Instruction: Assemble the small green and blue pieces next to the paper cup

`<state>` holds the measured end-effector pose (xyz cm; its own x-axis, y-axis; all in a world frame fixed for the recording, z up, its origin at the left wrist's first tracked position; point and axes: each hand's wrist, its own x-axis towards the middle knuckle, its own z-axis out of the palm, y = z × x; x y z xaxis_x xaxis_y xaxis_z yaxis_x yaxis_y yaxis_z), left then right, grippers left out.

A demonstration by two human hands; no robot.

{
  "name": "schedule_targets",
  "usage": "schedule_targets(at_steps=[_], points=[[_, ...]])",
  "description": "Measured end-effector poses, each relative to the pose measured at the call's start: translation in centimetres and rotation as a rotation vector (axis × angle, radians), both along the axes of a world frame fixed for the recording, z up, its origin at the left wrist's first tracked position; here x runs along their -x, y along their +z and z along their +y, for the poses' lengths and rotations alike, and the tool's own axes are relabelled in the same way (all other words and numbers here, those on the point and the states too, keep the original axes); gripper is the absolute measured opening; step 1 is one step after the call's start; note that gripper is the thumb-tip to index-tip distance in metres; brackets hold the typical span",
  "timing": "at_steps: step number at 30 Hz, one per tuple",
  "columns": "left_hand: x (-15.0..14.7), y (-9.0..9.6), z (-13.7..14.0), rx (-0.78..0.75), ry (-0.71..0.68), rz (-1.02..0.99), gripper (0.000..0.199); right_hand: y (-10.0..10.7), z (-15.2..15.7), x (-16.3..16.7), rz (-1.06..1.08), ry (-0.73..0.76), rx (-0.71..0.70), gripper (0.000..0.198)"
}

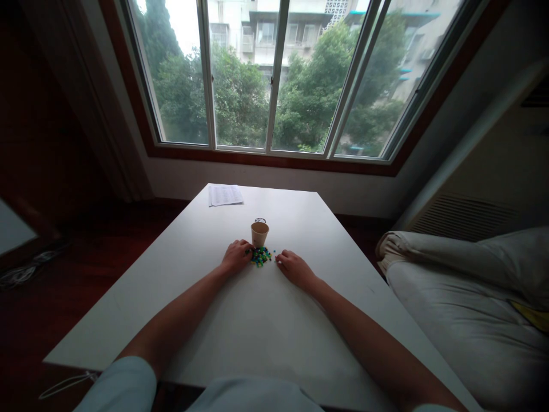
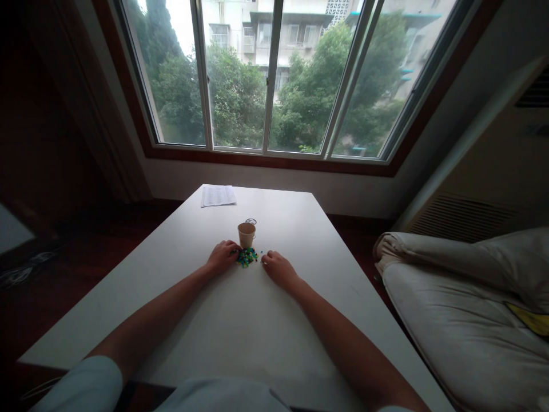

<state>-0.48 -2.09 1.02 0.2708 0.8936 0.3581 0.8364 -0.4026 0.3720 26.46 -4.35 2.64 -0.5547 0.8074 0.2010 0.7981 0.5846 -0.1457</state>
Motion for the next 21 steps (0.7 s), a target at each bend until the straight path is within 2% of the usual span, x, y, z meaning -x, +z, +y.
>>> schedule_targets(at_steps=[10,15,21], points=[[-0.2,0.4,-0.2,0.025,0.009,0.008,0.028,-0.3,0.4,-0.1,0.077,-0.001,0.015,0.020],[-0.1,0.4,-0.2,0.020,0.002,0.005,0.029,-0.2,0.8,0.2,0.107,-0.002,0.051,0.032],[0.0,0.0,0.0,0.006,-0.010,0.004,0.028,-0.6,1.5,1.3,0.159,-0.061,0.040,0.027]])
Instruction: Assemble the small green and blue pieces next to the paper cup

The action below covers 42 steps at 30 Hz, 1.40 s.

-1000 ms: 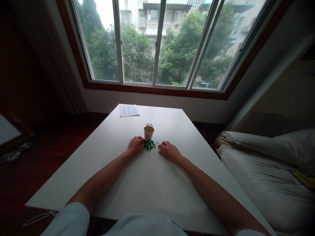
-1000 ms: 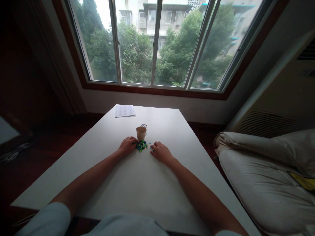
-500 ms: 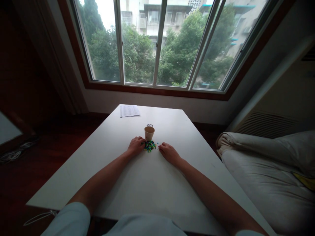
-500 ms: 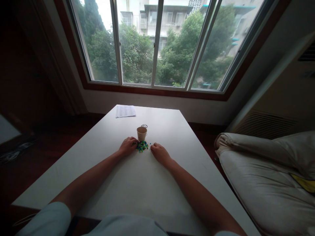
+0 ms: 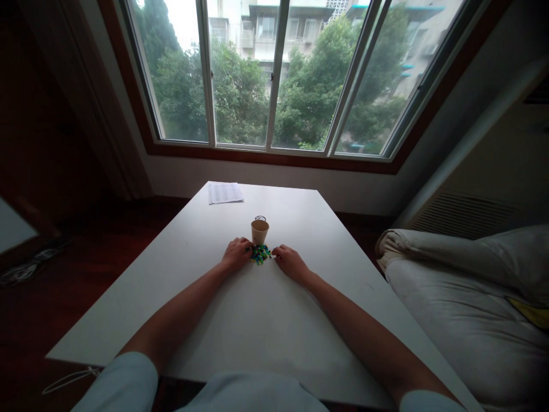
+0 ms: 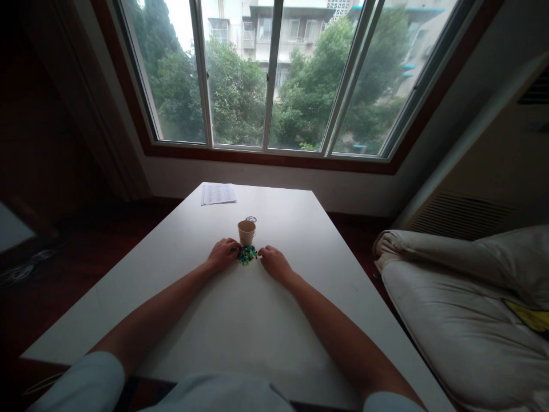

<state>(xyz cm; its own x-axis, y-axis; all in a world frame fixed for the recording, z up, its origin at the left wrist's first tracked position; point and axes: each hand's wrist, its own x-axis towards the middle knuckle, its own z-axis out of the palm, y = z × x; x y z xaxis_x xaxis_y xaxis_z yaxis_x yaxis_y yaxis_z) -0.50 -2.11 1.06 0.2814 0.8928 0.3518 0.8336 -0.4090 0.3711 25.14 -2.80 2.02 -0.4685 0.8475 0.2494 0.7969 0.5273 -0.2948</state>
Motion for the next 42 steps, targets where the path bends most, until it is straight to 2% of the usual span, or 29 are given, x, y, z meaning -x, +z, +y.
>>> schedule_targets(at_steps=[4,8,16,25,34,42], points=[[0.0,-0.1,0.1,0.000,0.001,0.005,0.028,-0.2,0.2,0.1,0.001,0.008,-0.027,0.020],[0.0,-0.1,0.1,-0.009,0.002,0.003,0.028,-0.4,0.3,-0.1,-0.029,-0.007,-0.051,0.022],[-0.1,0.0,0.1,-0.003,0.001,0.004,0.029,-0.8,0.8,-0.5,-0.207,-0.108,-0.126,0.018],[-0.1,0.1,0.1,0.012,0.006,0.009,0.028,-1.0,2.2,-1.2,0.000,-0.163,-0.031,0.021],[0.0,-0.2,0.2,0.012,0.006,0.003,0.029,-1.1,2.8,-1.9,0.039,-0.036,-0.033,0.022],[0.2,-0.4,0.3,0.000,-0.004,0.005,0.029,-1.0,3.5,-4.8,0.222,0.132,0.078,0.027]])
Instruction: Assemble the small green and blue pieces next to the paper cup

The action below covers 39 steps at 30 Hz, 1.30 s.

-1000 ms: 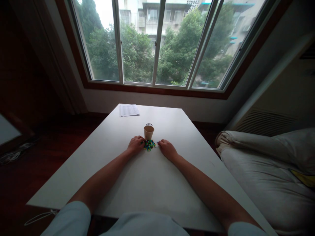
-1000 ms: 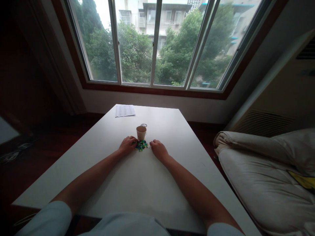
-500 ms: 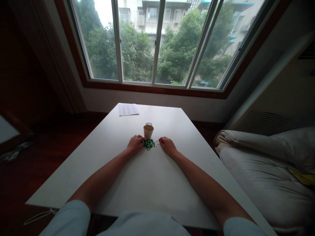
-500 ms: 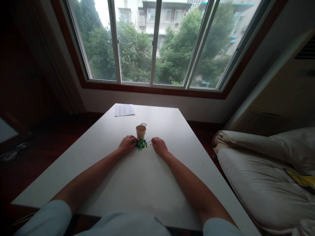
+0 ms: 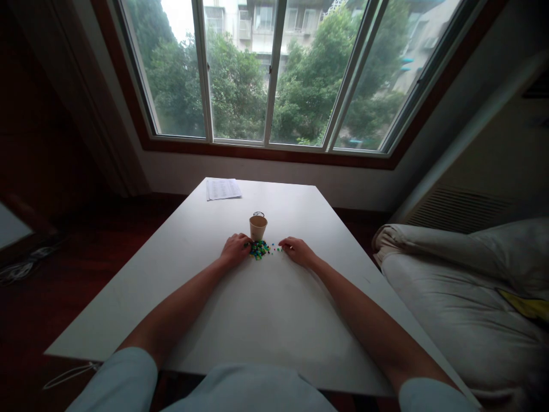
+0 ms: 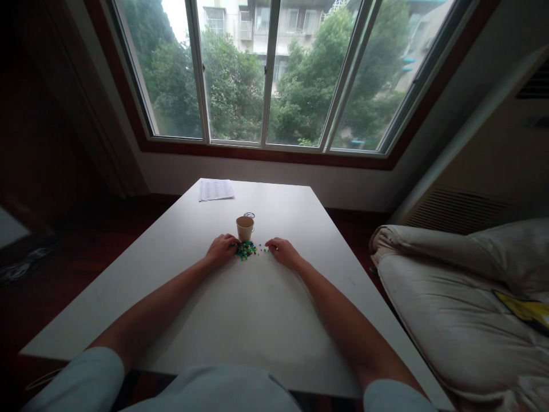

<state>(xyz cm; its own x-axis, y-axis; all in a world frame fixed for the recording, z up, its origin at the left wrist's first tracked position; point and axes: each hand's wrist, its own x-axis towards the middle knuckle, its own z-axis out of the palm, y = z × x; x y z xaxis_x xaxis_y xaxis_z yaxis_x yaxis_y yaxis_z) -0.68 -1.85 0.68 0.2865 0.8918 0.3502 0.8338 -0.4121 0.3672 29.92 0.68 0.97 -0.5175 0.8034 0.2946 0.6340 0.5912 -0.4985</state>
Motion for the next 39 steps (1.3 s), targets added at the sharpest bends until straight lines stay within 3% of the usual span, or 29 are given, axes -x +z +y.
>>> schedule_targets(at_steps=[4,13,16,24,29,39], points=[[0.0,0.1,-0.1,0.003,-0.004,0.004,0.028,-0.2,-0.6,-1.8,-0.002,0.127,-0.027,0.031],[0.0,-0.4,0.0,-0.002,0.006,0.000,0.028,-1.2,-1.3,-2.7,-0.102,0.088,-0.187,0.048],[0.0,-0.3,0.0,0.000,0.001,0.001,0.028,-1.5,-0.9,-2.0,-0.115,0.061,-0.205,0.040],[-0.2,0.2,-0.2,0.009,0.000,0.003,0.029,-1.0,-0.7,-0.5,-0.146,-0.062,-0.151,0.016],[-0.2,0.5,-0.3,0.033,0.009,0.006,0.029,-0.1,-1.1,0.5,-0.166,-0.081,-0.132,0.020],[-0.2,0.2,-0.1,0.004,-0.008,0.010,0.029,-0.3,-1.0,0.3,-0.108,-0.082,-0.100,0.025]])
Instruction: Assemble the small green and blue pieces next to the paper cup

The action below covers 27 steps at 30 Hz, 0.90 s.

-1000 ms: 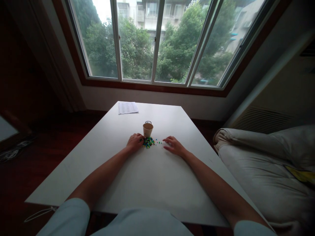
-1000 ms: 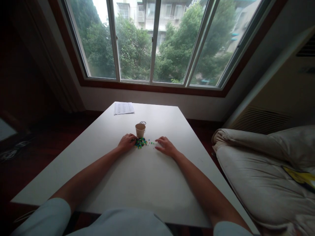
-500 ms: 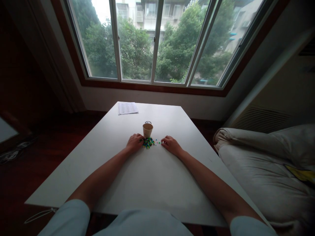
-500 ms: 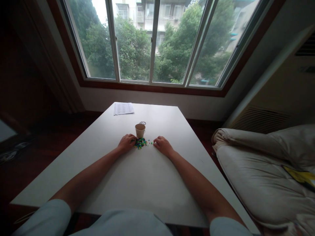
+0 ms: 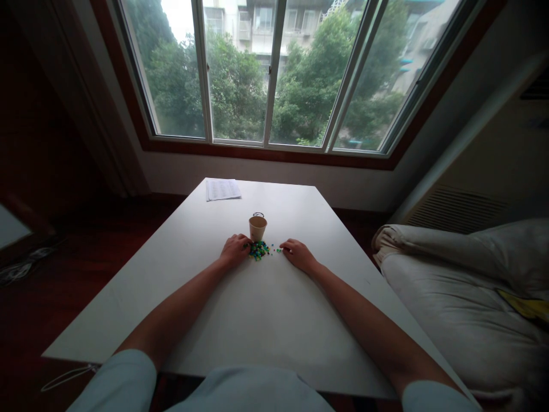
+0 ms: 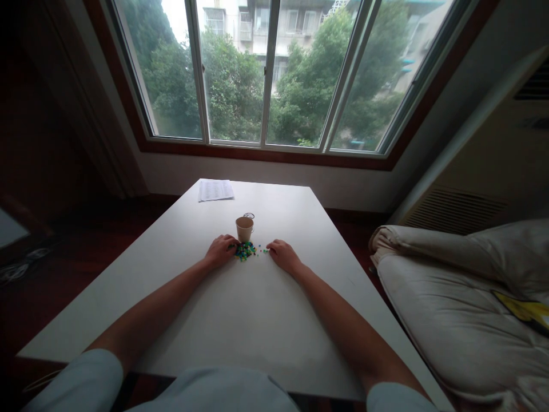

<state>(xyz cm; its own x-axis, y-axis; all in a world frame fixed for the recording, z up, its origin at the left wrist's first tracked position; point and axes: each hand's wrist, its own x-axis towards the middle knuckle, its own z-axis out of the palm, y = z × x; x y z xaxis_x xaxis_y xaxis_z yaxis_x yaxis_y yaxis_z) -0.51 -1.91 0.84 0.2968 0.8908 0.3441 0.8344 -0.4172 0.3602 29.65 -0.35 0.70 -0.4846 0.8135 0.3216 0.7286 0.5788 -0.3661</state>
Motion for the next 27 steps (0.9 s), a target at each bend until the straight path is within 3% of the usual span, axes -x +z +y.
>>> schedule_targets(at_steps=[14,27], points=[[-0.1,0.4,-0.3,0.023,0.012,-0.009,0.030,1.0,-0.7,2.1,-0.163,-0.062,-0.009,0.019],[-0.1,0.4,-0.2,0.010,0.011,-0.012,0.028,1.2,-1.2,2.9,-0.136,-0.071,-0.027,0.018]])
